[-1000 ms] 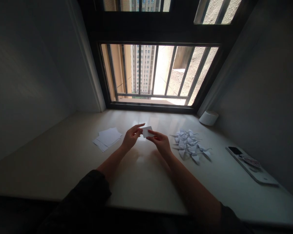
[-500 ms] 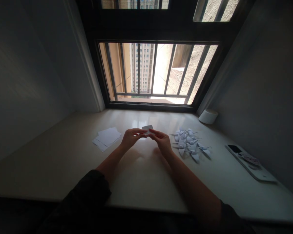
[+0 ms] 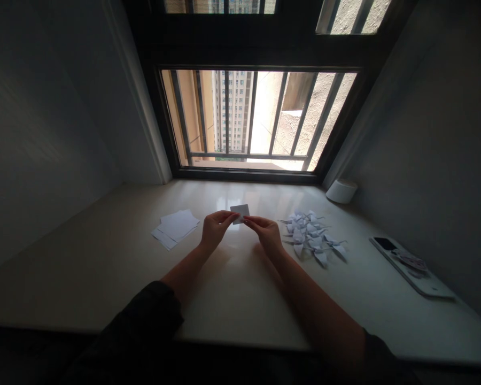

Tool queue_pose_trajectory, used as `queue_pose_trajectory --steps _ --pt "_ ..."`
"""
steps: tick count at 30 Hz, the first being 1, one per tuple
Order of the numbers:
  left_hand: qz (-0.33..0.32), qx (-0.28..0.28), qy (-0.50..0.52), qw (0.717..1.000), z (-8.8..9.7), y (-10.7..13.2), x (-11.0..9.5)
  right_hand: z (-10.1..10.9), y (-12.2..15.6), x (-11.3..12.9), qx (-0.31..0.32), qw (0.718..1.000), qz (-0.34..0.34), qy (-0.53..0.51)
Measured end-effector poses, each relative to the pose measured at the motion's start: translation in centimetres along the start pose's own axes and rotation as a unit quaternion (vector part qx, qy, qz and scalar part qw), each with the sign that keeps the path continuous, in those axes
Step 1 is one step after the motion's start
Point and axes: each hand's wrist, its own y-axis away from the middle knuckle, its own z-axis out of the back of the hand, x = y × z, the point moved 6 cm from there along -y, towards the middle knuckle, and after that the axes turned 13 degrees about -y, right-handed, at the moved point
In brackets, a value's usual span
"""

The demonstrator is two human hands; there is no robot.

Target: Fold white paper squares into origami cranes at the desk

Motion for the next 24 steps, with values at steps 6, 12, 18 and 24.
queue_pose_trajectory --steps 6,12,18,24 --pt "0.013 0.014 0.05 0.999 -0.5 -0.1 0.3 0.5 -0.2 -0.3 -0.021 1.0 -0.008 -0.016" --pt "0.026 -0.012 0.03 0.999 -0.2 0.2 0.2 0.8 -0.4 -1.0 -0.031 0.999 -0.024 -0.013" --pt "0.035 -0.035 0.029 0.998 -0.1 0.6 0.1 0.9 -0.4 -1.5 -0.035 0.999 -0.036 -0.013" --pt "0.037 -0.054 0.036 0.997 -0.2 0.7 0.5 0.6 -0.4 -1.2 -0.041 0.998 -0.041 -0.026"
